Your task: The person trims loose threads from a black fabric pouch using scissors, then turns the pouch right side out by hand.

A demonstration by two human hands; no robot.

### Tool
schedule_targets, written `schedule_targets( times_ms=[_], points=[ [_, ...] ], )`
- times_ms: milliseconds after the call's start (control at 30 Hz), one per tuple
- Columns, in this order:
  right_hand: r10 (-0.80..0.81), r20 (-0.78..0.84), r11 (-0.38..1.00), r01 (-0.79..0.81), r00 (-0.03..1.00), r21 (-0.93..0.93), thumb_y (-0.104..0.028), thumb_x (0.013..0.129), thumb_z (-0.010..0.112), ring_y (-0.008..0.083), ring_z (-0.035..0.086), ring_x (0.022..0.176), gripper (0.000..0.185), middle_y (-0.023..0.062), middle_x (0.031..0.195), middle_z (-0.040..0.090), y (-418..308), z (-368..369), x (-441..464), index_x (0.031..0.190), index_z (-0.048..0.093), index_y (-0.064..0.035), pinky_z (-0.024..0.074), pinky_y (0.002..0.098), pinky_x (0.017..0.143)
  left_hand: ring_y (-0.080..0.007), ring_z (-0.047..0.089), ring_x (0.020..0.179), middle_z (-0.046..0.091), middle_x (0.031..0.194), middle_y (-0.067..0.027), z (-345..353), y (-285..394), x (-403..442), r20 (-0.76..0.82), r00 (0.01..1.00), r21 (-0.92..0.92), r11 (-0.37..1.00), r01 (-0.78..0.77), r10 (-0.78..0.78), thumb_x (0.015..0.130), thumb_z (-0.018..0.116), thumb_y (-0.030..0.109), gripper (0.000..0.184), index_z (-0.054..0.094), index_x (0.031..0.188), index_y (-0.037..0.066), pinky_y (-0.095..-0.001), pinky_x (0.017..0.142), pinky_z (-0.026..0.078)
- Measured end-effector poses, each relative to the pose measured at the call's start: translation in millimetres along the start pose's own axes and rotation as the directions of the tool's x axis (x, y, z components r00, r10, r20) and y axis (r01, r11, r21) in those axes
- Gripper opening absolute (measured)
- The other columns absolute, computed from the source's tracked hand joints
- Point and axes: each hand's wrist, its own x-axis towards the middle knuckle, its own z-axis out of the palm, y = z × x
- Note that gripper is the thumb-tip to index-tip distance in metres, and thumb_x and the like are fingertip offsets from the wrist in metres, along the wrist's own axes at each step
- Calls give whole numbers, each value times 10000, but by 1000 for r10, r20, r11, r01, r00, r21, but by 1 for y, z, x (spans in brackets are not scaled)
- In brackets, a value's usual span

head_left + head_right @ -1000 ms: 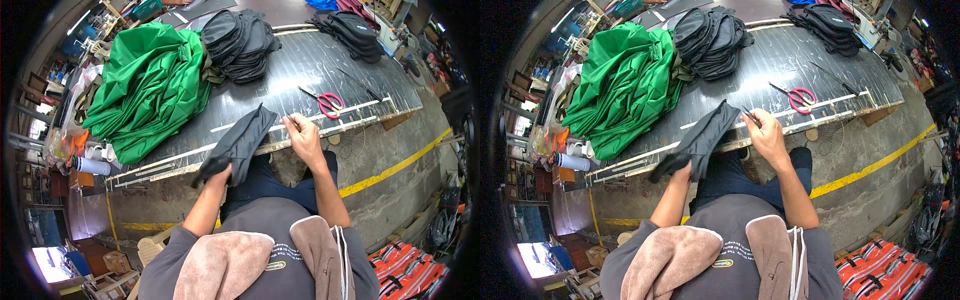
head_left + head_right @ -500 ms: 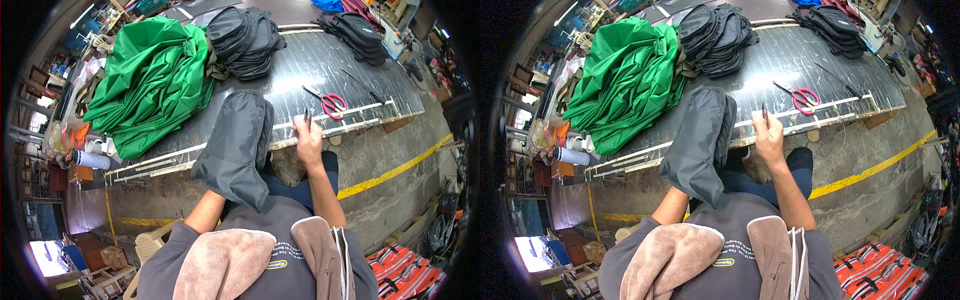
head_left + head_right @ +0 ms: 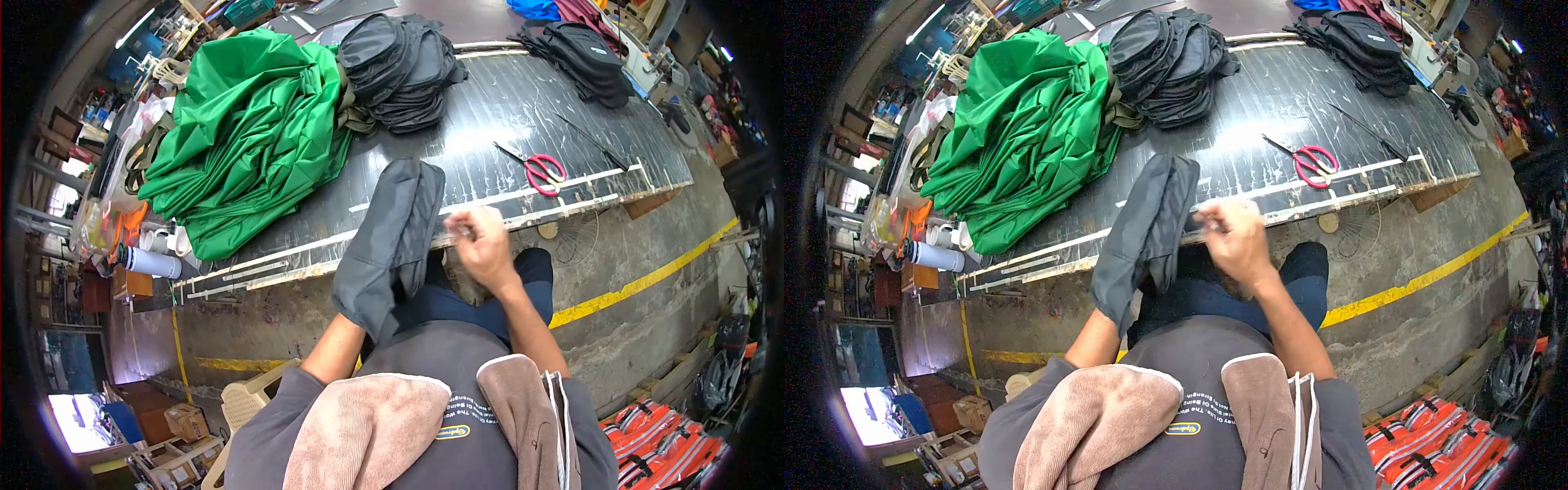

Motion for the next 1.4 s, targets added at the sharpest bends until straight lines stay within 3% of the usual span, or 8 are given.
schedule_targets(
  times_ms=[267, 367, 500, 933, 1067, 1133, 1200, 1400],
  points=[
    [499, -213, 806, -540, 840, -240, -230, 970, 714, 315, 671, 813, 252, 199, 912, 710, 76, -71, 3, 1009, 697, 18, 503, 400, 746, -340, 459, 1429, 507, 1549, -159, -44, -3, -13, -178, 984, 239, 968, 72, -29, 1058, 501, 335, 557, 477, 1551, 78, -461, 1236, 303],
    [215, -276, 867, -314, 937, -388, -256, 941, 733, 381, 699, 996, 408, 226, 1124, 730, 114, -67, -7, 1260, 653, -15, 521, 428, 835, -339, 456, 1430, 506, 1549, -159, -55, 6, -2, -273, 962, 372, 923, 101, 5, 1057, 502, 336, 558, 477, 1551, 78, -461, 1239, 299],
    [331, -219, 744, -396, 918, -538, -293, 940, 725, 396, 645, 1177, 614, 205, 1298, 689, 125, -53, -20, 1469, 505, -73, 422, 511, 1019, -339, 453, 1433, 504, 1550, -159, -71, 15, 12, -365, 930, 493, 857, 148, 50, 1056, 503, 337, 559, 478, 1551, 78, -460, 1241, 294],
    [113, -120, 661, -165, 986, -732, -207, 899, 734, 314, 589, 1205, 381, 104, 1275, 640, 137, -42, -16, 1259, 663, -103, 395, 481, 1024, -337, 442, 1442, 500, 1553, -159, -81, 28, 15, -424, 897, 621, 761, 189, 124, 1054, 509, 341, 563, 479, 1551, 79, -458, 1251, 279],
    [107, -108, 802, -150, 988, -578, -199, 888, 747, 310, 599, 1194, 343, 109, 1250, 654, 110, -37, -4, 1212, 689, -102, 399, 473, 1034, -337, 439, 1444, 499, 1553, -160, -71, 19, 10, -385, 919, 535, 833, 144, 88, 1053, 510, 342, 564, 479, 1551, 80, -458, 1254, 274],
    [85, -81, 873, -113, 993, -475, -195, 888, 753, 313, 603, 1190, 326, 114, 1237, 663, 89, -32, 6, 1196, 697, -101, 400, 472, 1039, -330, 427, 1457, 486, 1566, -152, -31, -33, -9, -306, 917, -185, 961, 206, -256, 1056, 496, 360, 573, 465, 1556, 83, -452, 1264, 262],
    [93, -51, 940, -105, 994, -324, -186, 903, 754, 300, 623, 1162, 244, 121, 1186, 693, 61, -26, 17, 1123, 727, -85, 405, 467, 1040, -327, 424, 1460, 484, 1569, -147, -33, -23, -15, -242, 969, 411, 898, 154, -55, 1060, 493, 366, 573, 461, 1557, 83, -445, 1261, 268],
    [43, 28, 977, -48, 999, 205, -126, 943, 710, 292, 683, 989, 137, 138, 1034, 731, -7, -6, 38, 1022, 743, -19, 513, 410, 902, -311, 510, 1321, 553, 1434, -148, -9, -31, -13, -239, 967, 275, 948, 160, -93, 1009, 598, 349, 548, 517, 1483, 87, -430, 1181, 370]
  ],
)
